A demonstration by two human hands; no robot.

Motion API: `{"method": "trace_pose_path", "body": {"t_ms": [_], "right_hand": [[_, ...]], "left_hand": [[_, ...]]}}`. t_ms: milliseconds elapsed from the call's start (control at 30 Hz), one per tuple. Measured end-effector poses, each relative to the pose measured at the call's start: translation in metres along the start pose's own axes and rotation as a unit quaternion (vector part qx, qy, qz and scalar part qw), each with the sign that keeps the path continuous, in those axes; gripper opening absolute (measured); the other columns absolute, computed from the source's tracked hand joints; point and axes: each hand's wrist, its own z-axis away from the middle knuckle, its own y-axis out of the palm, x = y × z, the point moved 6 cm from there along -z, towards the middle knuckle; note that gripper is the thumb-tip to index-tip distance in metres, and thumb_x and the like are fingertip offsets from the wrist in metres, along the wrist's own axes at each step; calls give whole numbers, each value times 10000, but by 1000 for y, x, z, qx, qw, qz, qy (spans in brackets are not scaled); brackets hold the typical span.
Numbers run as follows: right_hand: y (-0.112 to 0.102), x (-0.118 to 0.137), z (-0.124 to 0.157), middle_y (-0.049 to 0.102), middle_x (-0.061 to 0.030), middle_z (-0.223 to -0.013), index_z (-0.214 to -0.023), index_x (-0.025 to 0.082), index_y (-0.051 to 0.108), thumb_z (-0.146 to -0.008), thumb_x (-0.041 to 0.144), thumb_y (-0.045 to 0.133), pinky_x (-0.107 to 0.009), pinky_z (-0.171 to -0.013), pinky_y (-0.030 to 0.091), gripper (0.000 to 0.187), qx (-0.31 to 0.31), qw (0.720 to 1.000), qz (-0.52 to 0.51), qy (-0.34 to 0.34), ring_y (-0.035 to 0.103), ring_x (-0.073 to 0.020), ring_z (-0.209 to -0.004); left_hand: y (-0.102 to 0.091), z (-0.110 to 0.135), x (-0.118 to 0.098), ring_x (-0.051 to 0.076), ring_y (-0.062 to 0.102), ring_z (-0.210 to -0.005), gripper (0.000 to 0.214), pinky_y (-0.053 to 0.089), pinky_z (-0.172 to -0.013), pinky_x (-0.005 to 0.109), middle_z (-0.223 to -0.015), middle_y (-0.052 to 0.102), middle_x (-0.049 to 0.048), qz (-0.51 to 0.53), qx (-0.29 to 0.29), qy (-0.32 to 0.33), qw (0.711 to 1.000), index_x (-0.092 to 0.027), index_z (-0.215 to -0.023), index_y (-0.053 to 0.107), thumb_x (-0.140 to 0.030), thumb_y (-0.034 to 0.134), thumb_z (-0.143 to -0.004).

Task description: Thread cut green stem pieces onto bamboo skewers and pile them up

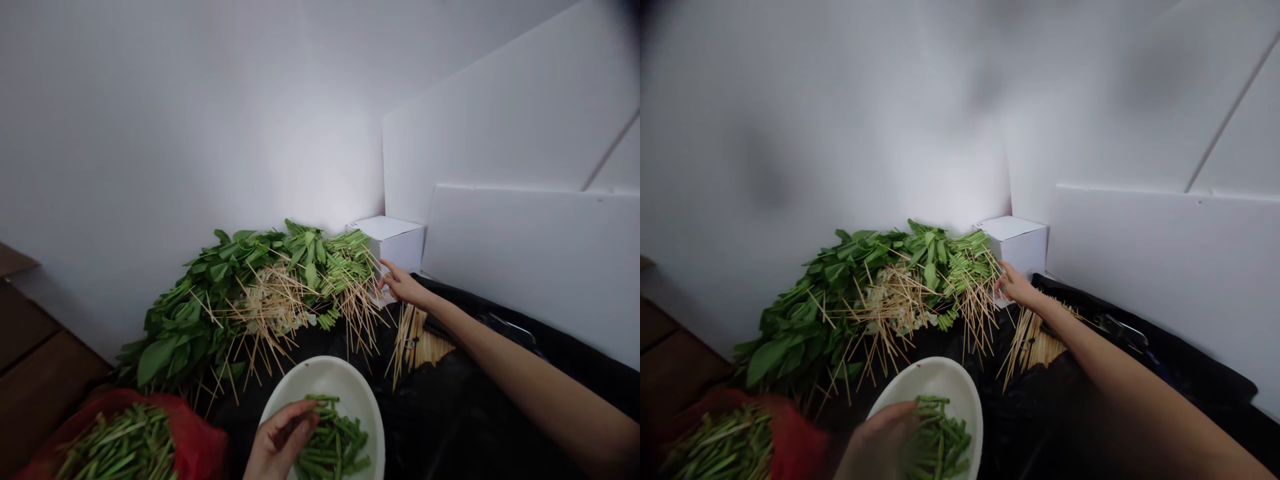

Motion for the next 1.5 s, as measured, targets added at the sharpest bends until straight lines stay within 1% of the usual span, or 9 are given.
{"method": "trace_pose_path", "body": {"t_ms": [267, 367, 533, 767, 933, 1033, 1133, 1300, 1500], "right_hand": [[13, -11, -21, 692, -132, -1028, -1449, 111, 323, -862, 142, 448, -317, -835, 444, 601, -19, 967, 252, -27, 630, -227, -924], [20, -14, -23, 630, -189, -1176, -1409, 126, 374, -865, 205, 530, -332, -862, 427, 571, 3, 942, 335, -28, 613, -262, -1028], [22, -12, -17, 636, -169, -1113, -1271, 142, 515, -927, 233, 454, -315, -790, 437, 361, 23, 905, 425, -28, 632, -245, -953], [11, 55, -1, 613, -124, -1134, -1151, 183, 619, -992, 262, 306, -290, -762, 419, 360, 2, 871, 477, -120, 610, -220, -962], [66, 111, 13, 651, -106, -1078, -1038, 184, 676, -981, 276, 361, -283, -793, 424, 333, 91, 831, 488, -250, 598, -199, -973], [115, 108, 14, 687, -116, -892, -860, 138, 709, -860, 218, 575, -268, -740, 450, 156, 183, 793, 508, -282, 630, -198, -887], [144, 87, 7, 681, -139, -906, -911, 98, 696, -808, 191, 669, -293, -771, 486, 142, 232, 761, 540, -274, 638, -206, -887], [148, 53, 2, 571, -89, -1222, -1227, 163, 544, -927, 390, 571, -425, -864, 526, 377, 273, 729, 572, -260, 598, -207, -1027], [147, 88, 17, 676, -123, -881, -813, 99, 688, -833, 97, 574, -301, -729, 471, 115, 258, 762, 497, -324, 629, -195, -851]], "left_hand": [[-1, -2, 1, 329, 711, -831, 357, 561, -817, 421, -816, 776, 99, -8, 2, 6, 1000, -232, -846, 807, -506, 794, -618], [-1, -2, 5, 322, 711, -829, 355, 561, -818, 418, -821, 775, 107, -5, 0, 10, 1000, -219, -861, 804, -498, 783, -641], [-5, -3, 15, 318, 710, -856, 342, 558, -842, 441, -884, 774, 115, 8, 2, 18, 1000, -221, -882, 795, -461, 797, -638], [-5, -4, 24, 326, 702, -931, 346, 517, -904, 488, -968, 765, 144, 49, 33, -7, 998, -187, -935, 782, -430, 779, -689], [-5, -2, 26, 322, 694, -967, 366, 501, -931, 467, -1018, 758, 146, 49, 31, -12, 998, -186, -949, 777, -438, 783, -684], [-9, -4, 30, 319, 699, -952, 382, 513, -917, 450, -979, 766, 139, 30, 17, -19, 999, -179, -936, 776, -444, 798, -662], [-11, -5, 34, 312, 702, -944, 376, 530, -888, 436, -967, 769, 131, 17, 3, -38, 999, -179, -951, 771, -434, 792, -675], [-8, -4, 34, 304, 707, -915, 352, 529, -885, 439, -943, 771, 123, 49, -2, -27, 998, -187, -923, 776, -420, 803, -661], [-12, -8, 36, 323, 701, -929, 394, 519, -903, 485, -964, 765, 142, 46, 14, -12, 999, -183, -925, 781, -485, 769, -672]]}}
